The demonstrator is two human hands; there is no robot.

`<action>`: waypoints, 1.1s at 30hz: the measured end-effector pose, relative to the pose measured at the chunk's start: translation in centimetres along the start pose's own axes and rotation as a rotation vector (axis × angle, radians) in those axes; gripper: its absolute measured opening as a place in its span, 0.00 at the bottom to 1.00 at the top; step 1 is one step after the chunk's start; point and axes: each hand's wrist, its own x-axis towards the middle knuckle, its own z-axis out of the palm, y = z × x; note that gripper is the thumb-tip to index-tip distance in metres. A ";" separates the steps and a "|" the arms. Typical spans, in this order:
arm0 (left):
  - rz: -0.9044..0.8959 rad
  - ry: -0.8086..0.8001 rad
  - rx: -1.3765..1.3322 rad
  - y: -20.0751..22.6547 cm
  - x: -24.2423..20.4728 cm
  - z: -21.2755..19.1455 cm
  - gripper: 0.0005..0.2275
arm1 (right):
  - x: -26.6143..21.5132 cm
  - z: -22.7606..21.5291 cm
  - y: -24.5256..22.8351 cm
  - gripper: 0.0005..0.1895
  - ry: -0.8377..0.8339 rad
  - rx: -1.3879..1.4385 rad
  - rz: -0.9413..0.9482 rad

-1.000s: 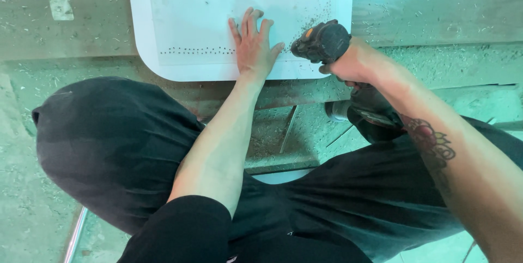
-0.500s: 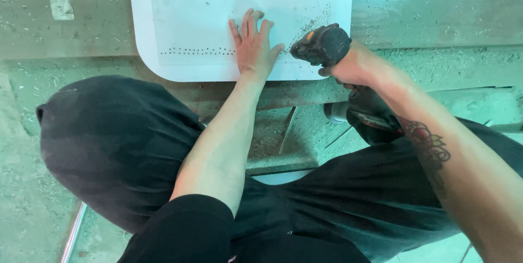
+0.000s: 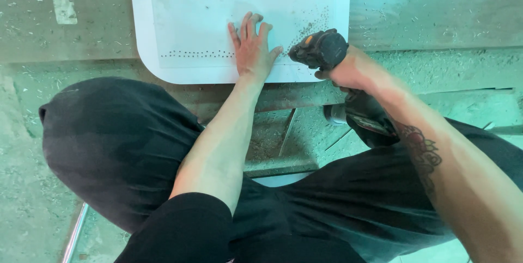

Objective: Drilling multiple holes into a panel using a template and a power drill

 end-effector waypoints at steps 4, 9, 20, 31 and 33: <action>0.010 -0.002 0.013 0.0 0.0 -0.2 0.26 | 0.3 0.5 0.7 0.13 0.020 0.021 -0.008; -0.010 -0.067 0.008 0.2 0.3 -0.6 0.26 | 1.1 0.1 2.7 0.13 0.058 0.046 -0.029; -0.028 -0.109 0.006 0.0 0.2 -0.7 0.26 | -3.2 -1.1 2.2 0.13 0.046 0.162 -0.055; 0.384 -0.680 0.329 5.2 -1.4 -5.2 0.49 | -11.6 -7.4 2.5 0.18 0.103 0.588 -0.160; 0.351 -0.621 0.292 4.6 -2.6 -5.7 0.44 | -11.9 -7.7 2.2 0.17 0.106 0.560 -0.190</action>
